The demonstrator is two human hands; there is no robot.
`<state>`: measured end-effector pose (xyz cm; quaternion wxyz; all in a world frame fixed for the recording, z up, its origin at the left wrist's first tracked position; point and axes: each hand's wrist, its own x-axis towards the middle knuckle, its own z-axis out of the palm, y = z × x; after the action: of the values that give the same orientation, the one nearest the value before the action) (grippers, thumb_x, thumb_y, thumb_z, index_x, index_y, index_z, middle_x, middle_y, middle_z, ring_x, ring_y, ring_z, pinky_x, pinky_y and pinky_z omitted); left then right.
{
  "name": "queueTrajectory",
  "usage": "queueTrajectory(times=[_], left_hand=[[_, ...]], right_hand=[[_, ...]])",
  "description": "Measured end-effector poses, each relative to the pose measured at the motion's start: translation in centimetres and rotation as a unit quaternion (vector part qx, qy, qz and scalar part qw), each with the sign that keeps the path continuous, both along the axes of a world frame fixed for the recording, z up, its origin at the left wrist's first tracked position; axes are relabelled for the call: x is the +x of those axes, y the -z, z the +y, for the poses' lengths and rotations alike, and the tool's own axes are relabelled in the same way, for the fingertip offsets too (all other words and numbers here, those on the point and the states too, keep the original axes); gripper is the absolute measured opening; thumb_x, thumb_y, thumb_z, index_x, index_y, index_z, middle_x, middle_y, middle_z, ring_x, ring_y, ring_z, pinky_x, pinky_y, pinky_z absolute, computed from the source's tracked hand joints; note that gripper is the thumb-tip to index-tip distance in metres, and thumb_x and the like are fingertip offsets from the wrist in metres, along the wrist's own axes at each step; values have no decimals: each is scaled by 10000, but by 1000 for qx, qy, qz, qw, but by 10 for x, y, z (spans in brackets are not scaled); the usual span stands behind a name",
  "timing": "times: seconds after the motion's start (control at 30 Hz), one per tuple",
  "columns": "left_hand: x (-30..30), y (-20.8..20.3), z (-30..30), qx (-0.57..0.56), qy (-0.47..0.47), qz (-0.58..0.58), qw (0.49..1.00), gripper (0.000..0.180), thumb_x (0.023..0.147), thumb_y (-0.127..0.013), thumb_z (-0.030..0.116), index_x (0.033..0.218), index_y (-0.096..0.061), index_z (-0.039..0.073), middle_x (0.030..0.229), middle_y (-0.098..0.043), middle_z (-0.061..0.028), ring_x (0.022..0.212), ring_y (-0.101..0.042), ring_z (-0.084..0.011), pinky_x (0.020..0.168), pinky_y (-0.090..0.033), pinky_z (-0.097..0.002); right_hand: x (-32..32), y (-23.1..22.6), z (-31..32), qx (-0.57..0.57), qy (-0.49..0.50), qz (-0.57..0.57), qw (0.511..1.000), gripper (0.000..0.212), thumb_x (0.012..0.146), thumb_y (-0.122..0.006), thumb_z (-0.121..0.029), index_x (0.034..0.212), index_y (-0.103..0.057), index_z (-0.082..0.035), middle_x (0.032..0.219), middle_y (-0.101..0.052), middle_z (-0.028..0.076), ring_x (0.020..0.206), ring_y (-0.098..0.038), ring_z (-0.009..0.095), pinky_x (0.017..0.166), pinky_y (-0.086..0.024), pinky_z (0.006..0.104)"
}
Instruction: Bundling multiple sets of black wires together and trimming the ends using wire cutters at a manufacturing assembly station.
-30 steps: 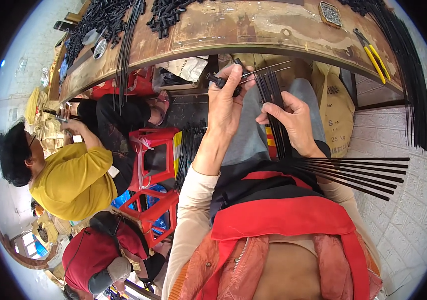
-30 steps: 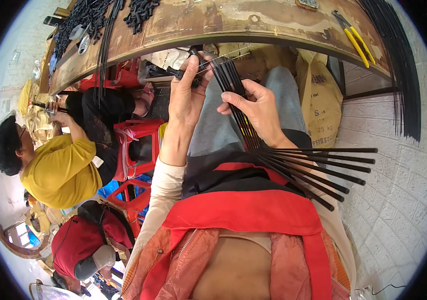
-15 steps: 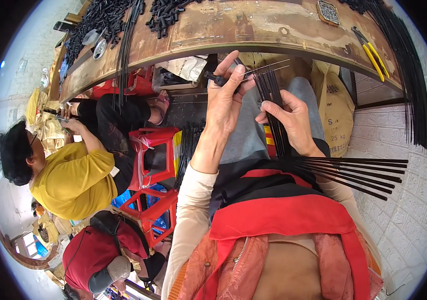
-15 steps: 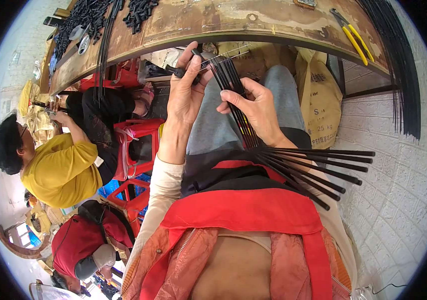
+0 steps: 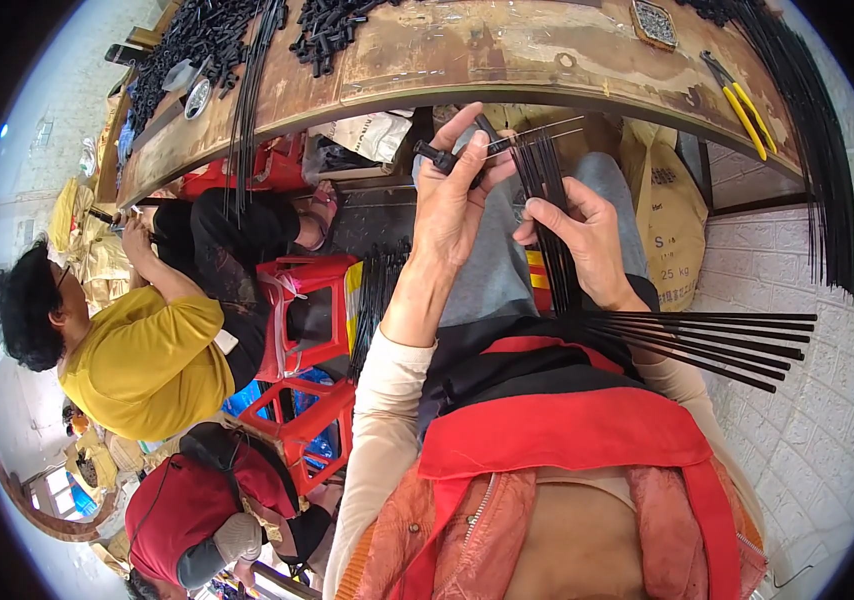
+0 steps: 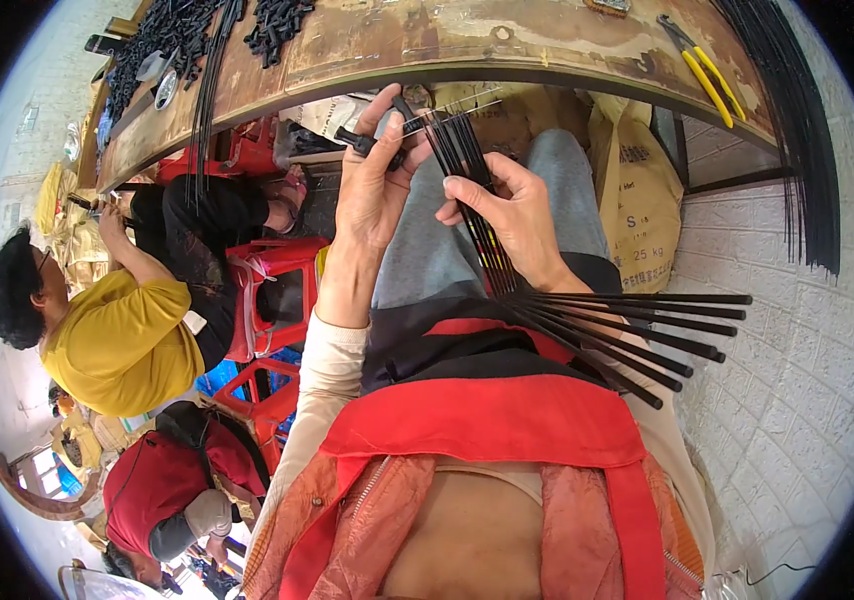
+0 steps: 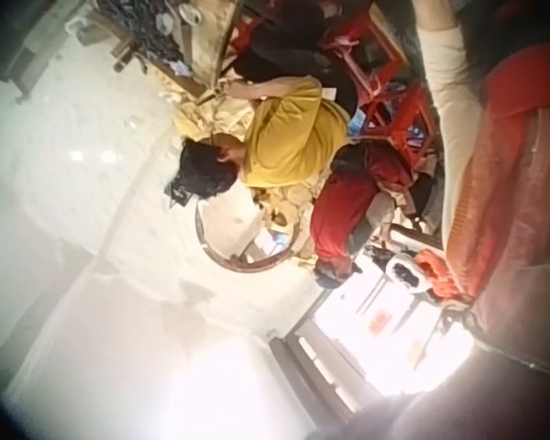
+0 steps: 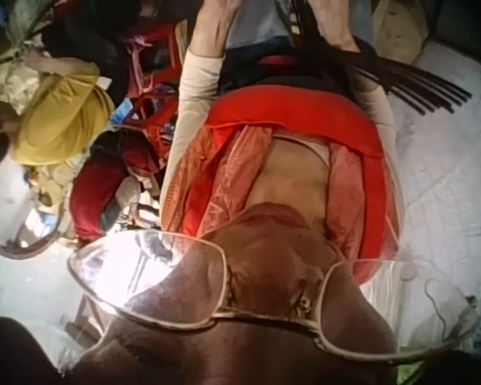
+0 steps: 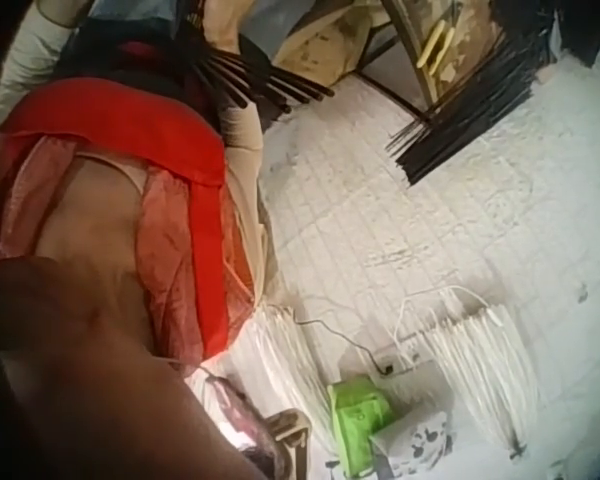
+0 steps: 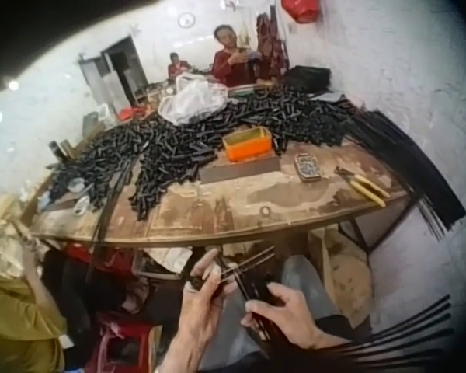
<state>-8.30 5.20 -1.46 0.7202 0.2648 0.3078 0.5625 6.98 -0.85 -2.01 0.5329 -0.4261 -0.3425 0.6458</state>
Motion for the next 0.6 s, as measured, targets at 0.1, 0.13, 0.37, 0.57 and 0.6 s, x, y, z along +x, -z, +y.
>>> queueTrajectory(times=[0.1, 0.13, 0.37, 0.57, 0.6], left_hand=[[0, 4, 1, 13, -12, -20, 1000, 373, 929, -639, 91, 1286, -542, 42, 1000, -673, -119, 882, -680, -186, 790, -608, -307], [0, 5, 2, 13, -12, -20, 1000, 373, 929, -639, 91, 1286, -542, 42, 1000, -673, -119, 882, -680, -186, 790, -608, -307], [0, 4, 3, -19, -22, 7, 1000, 275, 904, -669, 77, 1152, -596, -16, 1003, -680, -121, 900, -683, -198, 792, -607, -310], [1, 10, 2, -22, -26, 1, 999, 198, 904, -672, 87, 1075, -641, -9, 1008, -685, -126, 906, -686, -206, 789, -604, -300], [1, 11, 3, -27, -28, -3, 999, 203, 907, -671, 91, 1081, -641, -10, 1014, -685, -127, 909, -686, -206, 788, -603, -299]], right_hand=[[0, 0, 0, -4, -4, -3, 1000, 124, 915, -661, -121, 932, -617, -6, 779, -652, 62, 708, -664, 139, 673, -547, 253], [1, 1, 0, -2, -5, -4, 1000, 127, 915, -662, -124, 931, -617, -7, 777, -653, 62, 708, -663, 139, 674, -545, 253], [2, 1, -1, -2, -3, -7, 1000, 138, 915, -666, -136, 930, -617, -8, 775, -657, 65, 701, -660, 136, 671, -541, 249], [2, 2, -1, 2, -4, -7, 1000, 141, 913, -668, -137, 933, -616, -7, 769, -659, 69, 699, -660, 133, 668, -538, 248], [2, 2, -1, 3, -3, -8, 1000, 141, 913, -668, -137, 933, -616, -7, 769, -659, 69, 699, -660, 133, 668, -538, 248]])
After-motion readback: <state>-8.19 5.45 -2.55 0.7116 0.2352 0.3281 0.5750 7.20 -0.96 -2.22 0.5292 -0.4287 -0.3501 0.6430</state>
